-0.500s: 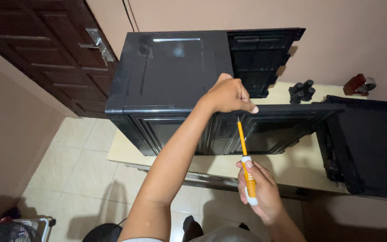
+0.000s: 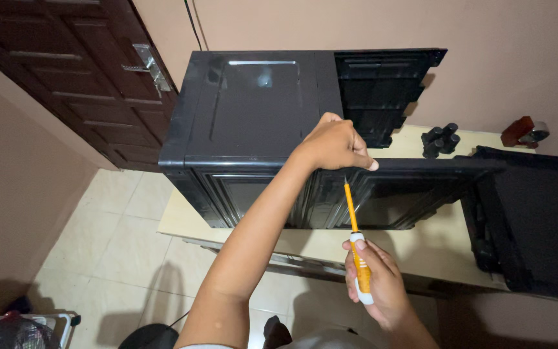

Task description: The person uses a yellow-handled screwdriver to pry and remove several black plastic panels from a large black plastic container. The panels are detached one by one and set aside on the table.

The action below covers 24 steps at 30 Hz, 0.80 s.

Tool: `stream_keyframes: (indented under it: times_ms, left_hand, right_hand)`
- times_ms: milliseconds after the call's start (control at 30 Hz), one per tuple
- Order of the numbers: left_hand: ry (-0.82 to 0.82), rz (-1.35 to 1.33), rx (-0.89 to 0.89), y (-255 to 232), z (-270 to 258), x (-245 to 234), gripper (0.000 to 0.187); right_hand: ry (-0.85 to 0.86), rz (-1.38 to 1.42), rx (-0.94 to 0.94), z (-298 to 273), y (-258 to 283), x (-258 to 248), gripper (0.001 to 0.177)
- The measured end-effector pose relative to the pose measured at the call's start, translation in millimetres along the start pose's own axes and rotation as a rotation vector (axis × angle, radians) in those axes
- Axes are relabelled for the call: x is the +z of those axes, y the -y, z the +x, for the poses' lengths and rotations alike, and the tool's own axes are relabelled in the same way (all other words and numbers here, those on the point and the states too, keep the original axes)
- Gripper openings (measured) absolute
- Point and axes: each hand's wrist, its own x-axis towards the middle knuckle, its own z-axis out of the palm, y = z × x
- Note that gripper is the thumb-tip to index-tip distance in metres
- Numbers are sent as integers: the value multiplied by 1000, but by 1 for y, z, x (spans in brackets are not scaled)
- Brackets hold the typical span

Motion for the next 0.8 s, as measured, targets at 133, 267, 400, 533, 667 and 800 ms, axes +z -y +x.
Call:
stream_keyframes:
  times_ms: [133,267,400,533,667,800]
  left_hand:
    - [48,9,-44,-2,2,1,37]
    - [49,6,-68,-2,6,5,45]
    - [57,62,-123,-3,9,8,44]
    - [-40,30,-80,-3,6,12,42]
    - [7,47,-83,-1,9,11,42]
    - [28,45,-48,1,8,10,44]
  right_hand:
    - [-53,-6,47,-1,6,2,41]
    - [-67,-11,33,-3,14,6,43]
    - [-108,-49,33,-1,14,13,40]
    - [-133,-87,24,1,8,14,39]
    - [-32,-16,-25,5,3,7,39]
    - [1,23,28,4,6,-8,40]
